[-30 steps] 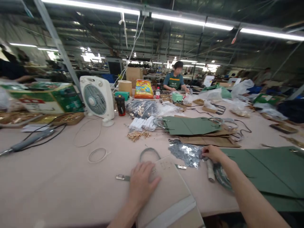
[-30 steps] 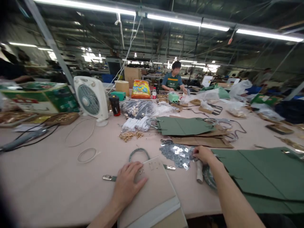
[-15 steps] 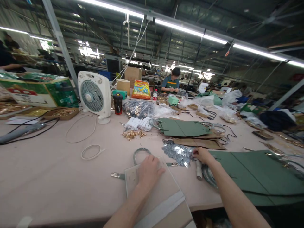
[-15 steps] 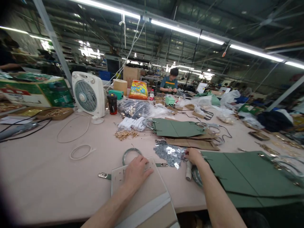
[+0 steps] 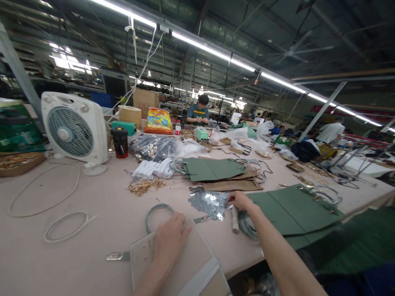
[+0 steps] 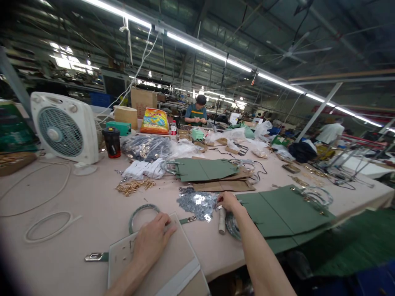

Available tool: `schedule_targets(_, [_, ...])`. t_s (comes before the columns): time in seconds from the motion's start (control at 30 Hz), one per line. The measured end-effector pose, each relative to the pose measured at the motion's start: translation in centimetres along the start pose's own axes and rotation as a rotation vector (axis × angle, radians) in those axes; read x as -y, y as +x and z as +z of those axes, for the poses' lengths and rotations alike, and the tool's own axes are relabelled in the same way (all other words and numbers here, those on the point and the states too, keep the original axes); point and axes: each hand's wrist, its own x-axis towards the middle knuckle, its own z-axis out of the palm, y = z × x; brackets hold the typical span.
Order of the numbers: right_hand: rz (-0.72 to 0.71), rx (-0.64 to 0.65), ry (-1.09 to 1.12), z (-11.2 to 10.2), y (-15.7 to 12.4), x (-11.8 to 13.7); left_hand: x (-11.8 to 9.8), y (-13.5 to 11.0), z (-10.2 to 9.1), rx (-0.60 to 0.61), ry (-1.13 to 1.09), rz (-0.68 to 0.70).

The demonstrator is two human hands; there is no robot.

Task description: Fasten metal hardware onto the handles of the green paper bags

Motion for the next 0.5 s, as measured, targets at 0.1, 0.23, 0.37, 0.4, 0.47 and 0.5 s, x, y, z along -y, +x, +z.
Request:
schedule_targets(0.1, [-0.011, 0.002, 0.01, -0.9, 0.0, 0.0, 0.1, 0.0, 0.3, -0.021, 0.028, 0.017])
schedule_targets(0.23, [-0.043, 0.068, 0.001, -2.5, -0.4, 0.2, 0.1, 0.1, 0.6, -0.029, 0.035, 0.057])
schedule_targets(0.37, [-0.067, 0.189, -0.036, -2.8, -0.9, 0.6, 0.0, 0.1, 0.7, -0.032, 0.062, 0.056])
schedule_targets(0.4, [-0.063, 0.206, -0.047, -2.7, -0.9, 0.8, 0.0, 0.1, 0.7, -0.034, 0.066, 0.058])
schedule_targets(0.47, [-0.045, 0.224, -0.07, -2.4, -0.7, 1.2, -0.1, 0.1, 0.6, -0.031, 0.07, 0.062])
schedule_targets(0.5, [-0.034, 0.228, -0.083, -2.3, -0.6, 1.4, -0.1, 0.1, 0.6, -0.027, 0.069, 0.062])
